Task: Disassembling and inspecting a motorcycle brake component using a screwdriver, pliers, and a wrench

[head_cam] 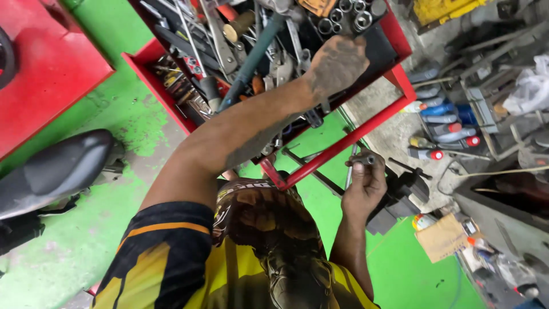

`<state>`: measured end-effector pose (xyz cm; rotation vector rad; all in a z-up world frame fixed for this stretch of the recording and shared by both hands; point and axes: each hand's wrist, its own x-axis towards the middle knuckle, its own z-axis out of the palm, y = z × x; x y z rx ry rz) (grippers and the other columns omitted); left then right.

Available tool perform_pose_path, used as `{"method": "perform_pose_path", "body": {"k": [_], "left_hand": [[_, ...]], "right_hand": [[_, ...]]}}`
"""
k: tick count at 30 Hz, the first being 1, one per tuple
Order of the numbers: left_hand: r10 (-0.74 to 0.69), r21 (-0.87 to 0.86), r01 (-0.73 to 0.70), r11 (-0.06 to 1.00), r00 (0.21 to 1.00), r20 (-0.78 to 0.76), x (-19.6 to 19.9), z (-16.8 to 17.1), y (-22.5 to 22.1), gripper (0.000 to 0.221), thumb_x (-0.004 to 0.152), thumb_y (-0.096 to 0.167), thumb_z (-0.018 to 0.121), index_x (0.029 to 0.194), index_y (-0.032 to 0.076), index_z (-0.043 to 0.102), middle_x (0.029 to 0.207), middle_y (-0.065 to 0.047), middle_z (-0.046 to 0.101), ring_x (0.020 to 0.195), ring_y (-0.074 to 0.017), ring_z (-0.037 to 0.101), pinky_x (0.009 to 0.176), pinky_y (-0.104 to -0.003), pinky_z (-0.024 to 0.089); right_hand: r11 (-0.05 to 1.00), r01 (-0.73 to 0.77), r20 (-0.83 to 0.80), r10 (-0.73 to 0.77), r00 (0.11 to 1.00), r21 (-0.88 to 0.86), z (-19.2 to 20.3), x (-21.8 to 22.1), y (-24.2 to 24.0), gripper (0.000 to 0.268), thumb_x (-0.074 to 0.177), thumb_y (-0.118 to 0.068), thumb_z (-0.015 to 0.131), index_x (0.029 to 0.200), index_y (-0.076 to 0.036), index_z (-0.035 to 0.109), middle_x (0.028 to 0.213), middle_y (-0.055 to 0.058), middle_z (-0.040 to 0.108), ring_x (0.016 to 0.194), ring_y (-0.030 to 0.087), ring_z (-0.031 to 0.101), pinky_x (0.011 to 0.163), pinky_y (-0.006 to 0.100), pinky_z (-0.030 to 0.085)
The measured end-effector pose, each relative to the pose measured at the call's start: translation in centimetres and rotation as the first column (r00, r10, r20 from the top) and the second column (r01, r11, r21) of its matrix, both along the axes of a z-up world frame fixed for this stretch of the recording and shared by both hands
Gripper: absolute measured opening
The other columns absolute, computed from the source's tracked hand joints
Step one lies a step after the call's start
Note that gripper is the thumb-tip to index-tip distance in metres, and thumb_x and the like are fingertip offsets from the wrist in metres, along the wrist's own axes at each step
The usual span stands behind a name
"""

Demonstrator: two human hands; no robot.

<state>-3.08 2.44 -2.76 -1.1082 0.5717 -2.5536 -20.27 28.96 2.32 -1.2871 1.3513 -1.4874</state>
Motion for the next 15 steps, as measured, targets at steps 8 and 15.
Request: {"method": "perform_pose_path", "body": {"k": [8, 15], "left_hand": [[0.128, 0.63, 0.7, 0.336, 0.628, -0.767, 26.1, 12.6, 8.2, 0.024, 0.113, 0.033, 0.054, 0.11, 0.051, 0.069, 0.066, 0.024, 0.029, 0.044, 0.0039, 0.033, 0.033, -0.025, 0.023], [0.692, 0.123, 0.876, 0.467, -0.276, -0.667, 28.3, 10.9, 7.2, 0.069, 0.126, 0.07, 0.055, 0.146, 0.005, 0.064, 0.116, -0.024, 0.074, 0.101, -0.0474, 0.072, 0.075, -0.065, 0.063]], "right_hand": [[0.966, -0.246, 0.16, 0.255, 0.954, -0.074, 1.5, 1.6, -2.6, 0.025, 0.117, -0.022, 0.059, 0.135, -0.005, 0.06, 0.127, 0.017, 0.068, 0.113, 0.028, 0.068, 0.095, 0.038, 0.061], [0.897, -0.416, 0.194, 0.439, 0.877, -0.147, 2.8, 5.9, -2.8, 0.028, 0.116, -0.023, 0.056, 0.138, -0.005, 0.057, 0.115, 0.009, 0.066, 0.105, 0.022, 0.065, 0.088, 0.04, 0.064]]}}
